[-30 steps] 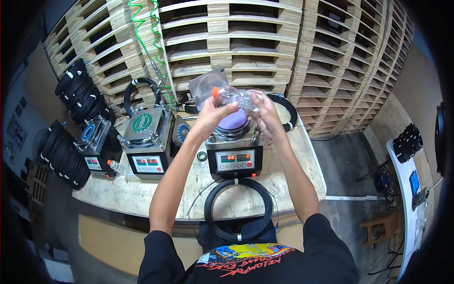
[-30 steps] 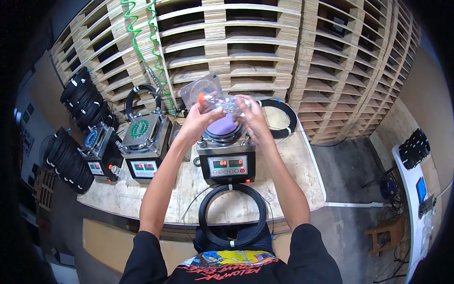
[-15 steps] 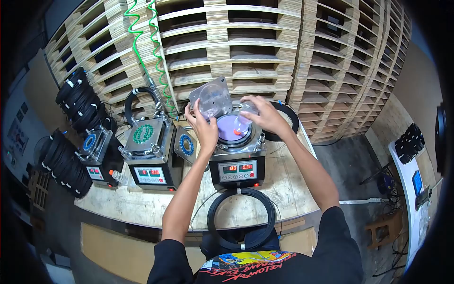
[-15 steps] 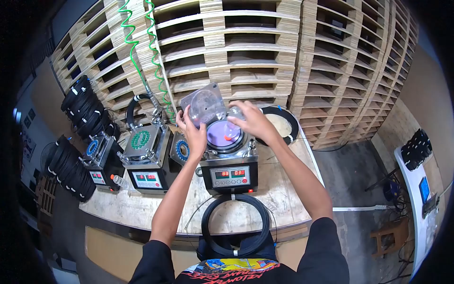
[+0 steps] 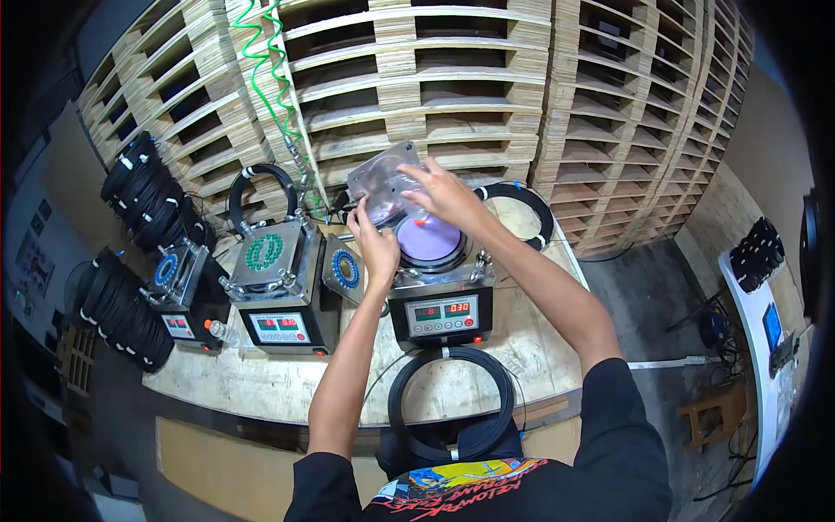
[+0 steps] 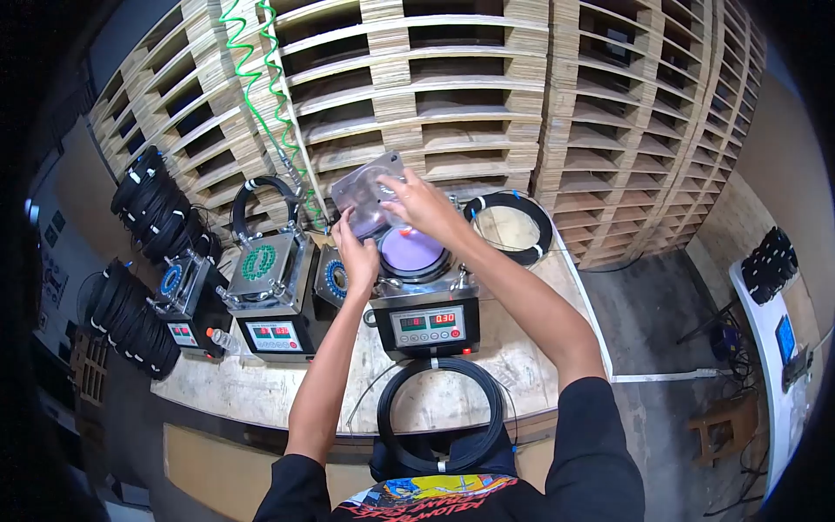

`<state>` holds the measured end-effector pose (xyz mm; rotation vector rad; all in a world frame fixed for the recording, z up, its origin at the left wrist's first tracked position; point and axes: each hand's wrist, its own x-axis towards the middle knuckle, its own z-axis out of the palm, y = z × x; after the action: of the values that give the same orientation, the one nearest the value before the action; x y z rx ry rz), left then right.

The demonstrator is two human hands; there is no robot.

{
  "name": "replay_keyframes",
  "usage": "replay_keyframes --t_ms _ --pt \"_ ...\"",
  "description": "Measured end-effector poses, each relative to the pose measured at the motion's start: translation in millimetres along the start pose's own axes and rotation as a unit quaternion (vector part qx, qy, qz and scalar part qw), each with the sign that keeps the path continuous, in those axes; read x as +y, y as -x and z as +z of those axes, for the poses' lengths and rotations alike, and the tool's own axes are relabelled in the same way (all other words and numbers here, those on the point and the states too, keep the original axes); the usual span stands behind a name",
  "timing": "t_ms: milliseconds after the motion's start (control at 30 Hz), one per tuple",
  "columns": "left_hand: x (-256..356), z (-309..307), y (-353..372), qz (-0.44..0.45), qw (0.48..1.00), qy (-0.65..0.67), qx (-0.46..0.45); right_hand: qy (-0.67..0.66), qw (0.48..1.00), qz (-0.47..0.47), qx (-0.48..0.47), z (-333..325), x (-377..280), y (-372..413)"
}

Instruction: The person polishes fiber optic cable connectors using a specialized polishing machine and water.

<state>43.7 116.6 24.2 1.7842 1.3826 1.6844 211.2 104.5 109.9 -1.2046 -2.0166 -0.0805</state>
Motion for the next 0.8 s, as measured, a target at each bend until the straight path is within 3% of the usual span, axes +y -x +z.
replay_keyframes --t_ms 200,333,433,600,667,700,733,800 --pt "1 0 2 -0.02 1.0 0.007 -0.005 0.047 0.996 0.033 -0.062 -51 5 29" --pt "-2 1 1 -0.039 0.998 0.054 0.015 -0.041 0.991 0.053 -0.118 -52 -7 41" --pt "-2 1 3 -0.065 0.993 0.092 0.022 -0.108 0.994 0.001 -0.015 -24 -10 40" --pt "4 0 4 -0.042 0.995 0.056 0.068 -0.092 0.989 0.057 0.1 3 21 40" --pt "12 -2 6 -0.038 0.994 0.067 0.08 -0.175 0.956 0.18 0.151 7 38 48" --pt "11 -2 6 -0.017 0.994 0.047 0.092 -0.325 0.894 0.278 0.135 -7 25 54" --pt "10 -1 7 0.003 0.994 0.027 0.103 -0.322 0.894 0.279 0.137 -9 24 60" --pt "13 -1 6 0.032 0.993 0.033 0.107 -0.574 0.74 0.287 0.201 -11 22 70"
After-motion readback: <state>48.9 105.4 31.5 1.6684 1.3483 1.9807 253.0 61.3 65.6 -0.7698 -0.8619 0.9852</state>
